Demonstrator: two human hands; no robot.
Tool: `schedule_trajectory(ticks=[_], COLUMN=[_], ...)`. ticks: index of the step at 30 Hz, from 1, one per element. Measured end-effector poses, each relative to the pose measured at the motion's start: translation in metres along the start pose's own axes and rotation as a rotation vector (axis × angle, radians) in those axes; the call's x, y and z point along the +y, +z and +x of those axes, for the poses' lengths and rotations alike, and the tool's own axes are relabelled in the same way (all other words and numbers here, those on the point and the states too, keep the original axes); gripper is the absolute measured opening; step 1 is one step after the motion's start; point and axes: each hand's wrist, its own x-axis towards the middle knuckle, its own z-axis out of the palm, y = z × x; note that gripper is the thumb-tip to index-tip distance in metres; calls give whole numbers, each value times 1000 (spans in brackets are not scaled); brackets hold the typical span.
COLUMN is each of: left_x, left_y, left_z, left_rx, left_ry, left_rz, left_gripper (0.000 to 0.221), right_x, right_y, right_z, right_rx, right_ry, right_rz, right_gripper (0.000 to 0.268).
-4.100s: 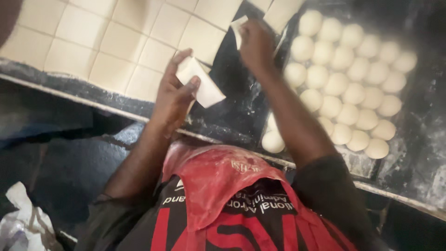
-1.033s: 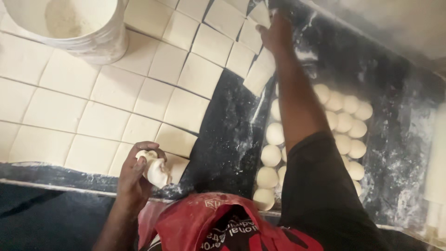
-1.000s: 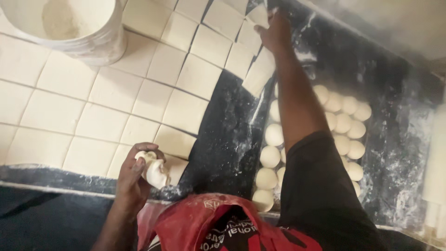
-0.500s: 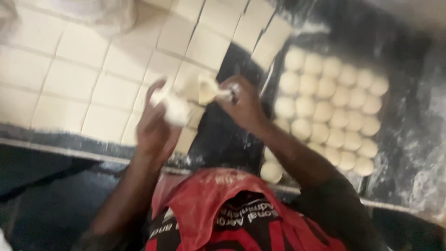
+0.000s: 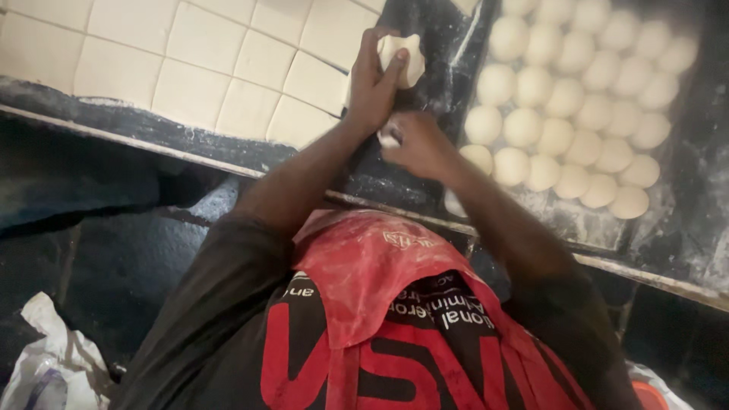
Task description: The person shapes dough pieces by hand, folding smaller dough squares into rounds and rolling them between their palms before placing them on a tray.
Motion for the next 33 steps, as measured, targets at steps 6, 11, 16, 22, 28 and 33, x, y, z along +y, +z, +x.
schedule_trajectory(ticks=[6,11,16,22,28,33], left_x=[-5,37,55,75,107,147], left_y=[3,25,79,101,99,82], left_z=[10,5,-37,-71,-61,-64], left_rx=[0,-89,-155,-162,-362,-521], left_ry=[89,-385,-15,59,-140,-458], left_rz=[-120,-324,-24,172,-338,-1041], left_gripper=[21,15,26,50,56,75], right_x=[7,37,25,61,39,-39], right_y=[-57,-57,16,9,-4,-54], right_z=[-84,-98,-47,-41,-69,-99], right_rx=[-159,729,971,999,960,855], right_ry=[-57,148,-75,-40,-307,-765], right_rz=[280,748,858,1108,525,466], right_gripper=[30,30,40,43,32,56])
